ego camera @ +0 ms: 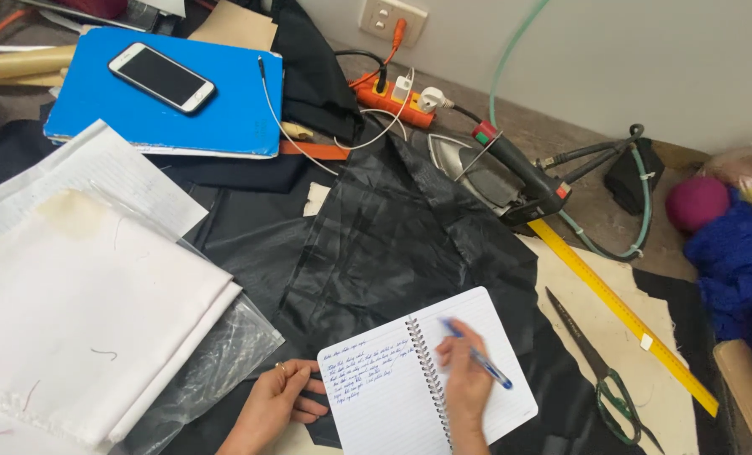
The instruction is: Writing notes in a notebook and cutting black fabric into strips using scissors and a ruler
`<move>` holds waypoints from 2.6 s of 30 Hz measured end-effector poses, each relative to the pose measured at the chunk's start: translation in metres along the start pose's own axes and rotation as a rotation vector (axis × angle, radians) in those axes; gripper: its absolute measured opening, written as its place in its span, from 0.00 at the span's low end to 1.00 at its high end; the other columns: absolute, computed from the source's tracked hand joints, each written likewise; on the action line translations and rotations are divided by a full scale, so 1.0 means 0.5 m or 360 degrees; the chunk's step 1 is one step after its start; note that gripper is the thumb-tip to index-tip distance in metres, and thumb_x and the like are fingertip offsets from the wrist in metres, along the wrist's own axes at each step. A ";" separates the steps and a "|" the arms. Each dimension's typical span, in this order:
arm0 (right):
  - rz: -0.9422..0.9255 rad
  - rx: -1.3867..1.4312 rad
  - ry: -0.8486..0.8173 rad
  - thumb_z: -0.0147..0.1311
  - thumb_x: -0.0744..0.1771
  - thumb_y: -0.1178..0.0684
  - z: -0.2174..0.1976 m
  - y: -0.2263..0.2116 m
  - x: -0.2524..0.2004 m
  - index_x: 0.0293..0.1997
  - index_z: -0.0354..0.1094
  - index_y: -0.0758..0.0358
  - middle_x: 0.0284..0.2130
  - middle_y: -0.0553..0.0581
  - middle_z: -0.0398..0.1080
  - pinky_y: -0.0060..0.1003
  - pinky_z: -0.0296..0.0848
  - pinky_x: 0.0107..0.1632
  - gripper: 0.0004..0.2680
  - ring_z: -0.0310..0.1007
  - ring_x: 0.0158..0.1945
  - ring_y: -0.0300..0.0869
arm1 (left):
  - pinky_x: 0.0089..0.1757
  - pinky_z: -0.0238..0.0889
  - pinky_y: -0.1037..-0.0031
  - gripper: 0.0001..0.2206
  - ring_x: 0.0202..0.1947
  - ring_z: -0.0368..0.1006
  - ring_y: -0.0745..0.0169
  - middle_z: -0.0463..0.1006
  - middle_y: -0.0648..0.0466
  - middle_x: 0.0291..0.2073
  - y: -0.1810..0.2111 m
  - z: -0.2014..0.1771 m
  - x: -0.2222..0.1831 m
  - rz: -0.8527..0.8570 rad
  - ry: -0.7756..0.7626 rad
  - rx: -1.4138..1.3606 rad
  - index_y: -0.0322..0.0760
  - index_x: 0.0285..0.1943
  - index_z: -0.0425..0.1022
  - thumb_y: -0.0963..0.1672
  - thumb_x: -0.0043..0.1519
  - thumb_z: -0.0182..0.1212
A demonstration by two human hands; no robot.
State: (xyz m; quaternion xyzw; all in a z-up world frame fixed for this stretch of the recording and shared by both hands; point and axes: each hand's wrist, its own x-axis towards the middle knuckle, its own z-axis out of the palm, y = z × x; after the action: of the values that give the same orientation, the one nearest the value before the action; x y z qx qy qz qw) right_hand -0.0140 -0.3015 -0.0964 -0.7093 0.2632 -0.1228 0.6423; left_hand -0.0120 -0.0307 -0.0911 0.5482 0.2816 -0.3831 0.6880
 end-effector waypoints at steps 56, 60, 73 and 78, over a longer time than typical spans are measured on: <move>0.0053 -0.1196 0.0103 0.51 0.65 0.43 -0.200 -0.077 0.094 0.37 0.65 0.60 0.25 0.53 0.66 0.35 0.61 0.37 0.11 0.63 0.30 0.40 | 0.53 0.67 0.72 0.25 0.56 0.75 0.56 0.77 0.48 0.60 -0.139 0.069 0.062 -0.0203 -0.0679 -0.0239 0.31 0.65 0.67 0.41 0.56 0.63; 0.0107 -0.1156 0.0034 0.52 0.65 0.41 -0.193 -0.089 0.091 0.34 0.62 0.58 0.17 0.51 0.61 0.33 0.56 0.28 0.12 0.57 0.22 0.37 | 0.57 0.63 0.69 0.26 0.59 0.73 0.54 0.75 0.49 0.62 -0.127 0.069 0.057 -0.0278 -0.0659 -0.0248 0.33 0.67 0.65 0.41 0.57 0.62; 0.0248 -0.0927 -0.0129 0.56 0.64 0.49 -0.217 -0.125 0.072 0.38 0.62 0.58 0.25 0.53 0.61 0.32 0.56 0.35 0.08 0.58 0.29 0.38 | 0.56 0.62 0.69 0.25 0.59 0.73 0.54 0.75 0.49 0.62 -0.146 0.064 0.075 -0.0299 -0.0631 -0.0195 0.34 0.66 0.66 0.41 0.57 0.62; 0.0346 -0.1029 -0.0220 0.57 0.64 0.50 -0.214 -0.194 0.043 0.39 0.64 0.56 0.29 0.54 0.66 0.32 0.58 0.37 0.07 0.62 0.29 0.40 | 0.59 0.58 0.61 0.36 0.64 0.68 0.51 0.71 0.50 0.65 -0.112 0.071 0.035 -0.0073 -0.0721 -0.0270 0.39 0.68 0.59 0.43 0.50 0.72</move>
State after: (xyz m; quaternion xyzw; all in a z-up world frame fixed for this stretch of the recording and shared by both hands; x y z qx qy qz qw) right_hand -0.0298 -0.3999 0.0100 -0.8504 0.3186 0.0843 0.4100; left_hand -0.0504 -0.0746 -0.1268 0.3819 0.1636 -0.4867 0.7684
